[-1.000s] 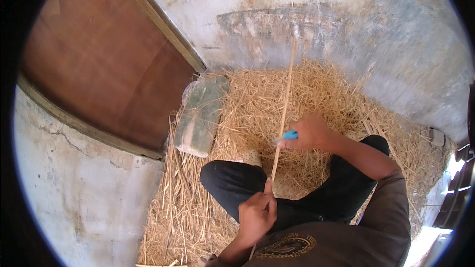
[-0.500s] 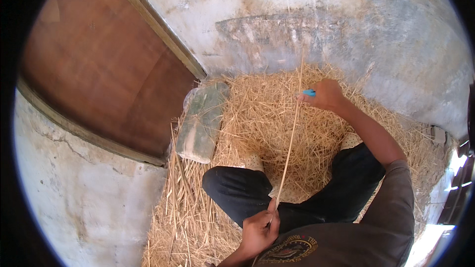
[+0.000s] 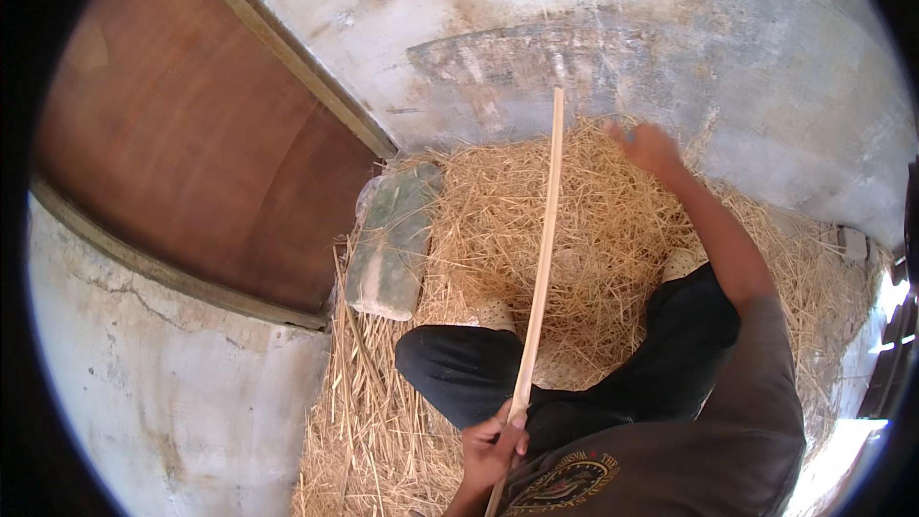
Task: The person sits on a bed of straw and uses a small knife to shave a long, thin piece of wood. They hold the wood vertically and repeatedly scrape the blade along its length to remove thin strips of material.
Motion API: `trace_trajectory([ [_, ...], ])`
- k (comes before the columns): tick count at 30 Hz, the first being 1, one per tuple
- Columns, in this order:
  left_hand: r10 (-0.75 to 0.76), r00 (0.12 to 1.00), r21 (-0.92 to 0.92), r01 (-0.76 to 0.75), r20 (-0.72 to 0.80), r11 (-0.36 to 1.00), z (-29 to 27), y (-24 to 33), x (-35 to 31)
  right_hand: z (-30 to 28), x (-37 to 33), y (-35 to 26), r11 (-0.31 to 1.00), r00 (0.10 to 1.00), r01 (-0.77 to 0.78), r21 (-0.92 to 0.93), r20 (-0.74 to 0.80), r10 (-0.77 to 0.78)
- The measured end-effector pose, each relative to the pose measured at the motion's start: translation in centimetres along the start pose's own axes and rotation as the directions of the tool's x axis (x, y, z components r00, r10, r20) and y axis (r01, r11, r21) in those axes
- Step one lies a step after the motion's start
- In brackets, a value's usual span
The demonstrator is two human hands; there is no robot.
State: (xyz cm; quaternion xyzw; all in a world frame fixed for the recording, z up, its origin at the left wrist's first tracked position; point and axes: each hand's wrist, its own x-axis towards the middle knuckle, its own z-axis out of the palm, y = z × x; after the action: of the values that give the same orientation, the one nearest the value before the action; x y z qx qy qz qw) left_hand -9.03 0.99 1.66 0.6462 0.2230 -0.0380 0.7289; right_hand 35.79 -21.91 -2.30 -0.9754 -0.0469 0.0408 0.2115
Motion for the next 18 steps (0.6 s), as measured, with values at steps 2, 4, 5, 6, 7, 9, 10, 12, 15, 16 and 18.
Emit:
trace_trajectory([
  [2, -0.009, 0.999, -0.069, 0.007, -0.034, 0.998, 0.1, -0.3, 1.7, 1.6, -5.6, -4.6, 0.964, 0.956, 0.267, 0.012, 0.122, -0.266],
  [4, 0.030, 0.998, -0.080, -0.035, -0.062, 0.996, 0.5, 0.1, 3.6, 2.0, -11.5, -8.3, 0.867, 0.849, 0.497, 0.038, 0.186, -0.494],
  [5, 0.051, 0.996, -0.086, -0.057, -0.072, 0.995, 0.8, 0.4, 4.3, 2.2, -14.1, -9.2, 0.817, 0.798, 0.575, 0.050, 0.184, -0.573],
  [6, 0.060, 0.994, -0.055, -0.066, -0.090, 0.996, 1.0, 0.7, 4.7, 2.5, -16.0, -9.8, 0.757, 0.738, 0.651, 0.066, 0.178, -0.650],
  [7, 0.072, 0.992, -0.024, -0.075, -0.107, 0.997, 1.1, 1.1, 5.1, 2.8, -17.1, -10.2, 0.742, 0.721, 0.669, 0.045, 0.205, -0.662],
  [9, 0.093, 0.988, 0.016, -0.092, -0.126, 0.996, 1.3, 1.4, 5.3, 3.3, -18.3, -10.6, 0.708, 0.682, 0.707, 0.006, 0.261, -0.683],
  [10, 0.103, 0.986, 0.030, -0.099, -0.132, 0.995, 1.5, 1.6, 5.1, 3.7, -17.7, -10.6, 0.740, 0.717, 0.672, 0.023, 0.229, -0.658],
  [12, 0.108, 0.987, 0.035, -0.105, -0.121, 0.994, 1.9, 1.9, 5.0, 4.1, -15.7, -10.2, 0.807, 0.793, 0.589, 0.035, 0.166, -0.586],
  [15, 0.107, 0.986, 0.044, -0.102, -0.129, 0.994, 2.0, 2.2, 4.8, 3.5, -17.3, -11.3, 0.727, 0.701, 0.687, 0.026, 0.243, -0.671],
  [16, 0.110, 0.985, 0.051, -0.104, -0.136, 0.993, 2.1, 2.0, 4.5, 3.9, -17.7, -11.3, 0.704, 0.682, 0.709, 0.031, 0.224, -0.697],
  [18, 0.129, 0.982, 0.060, -0.122, -0.140, 0.991, 2.3, 1.9, 4.5, 4.6, -18.0, -11.2, 0.658, 0.642, 0.752, 0.038, 0.185, -0.744],
])
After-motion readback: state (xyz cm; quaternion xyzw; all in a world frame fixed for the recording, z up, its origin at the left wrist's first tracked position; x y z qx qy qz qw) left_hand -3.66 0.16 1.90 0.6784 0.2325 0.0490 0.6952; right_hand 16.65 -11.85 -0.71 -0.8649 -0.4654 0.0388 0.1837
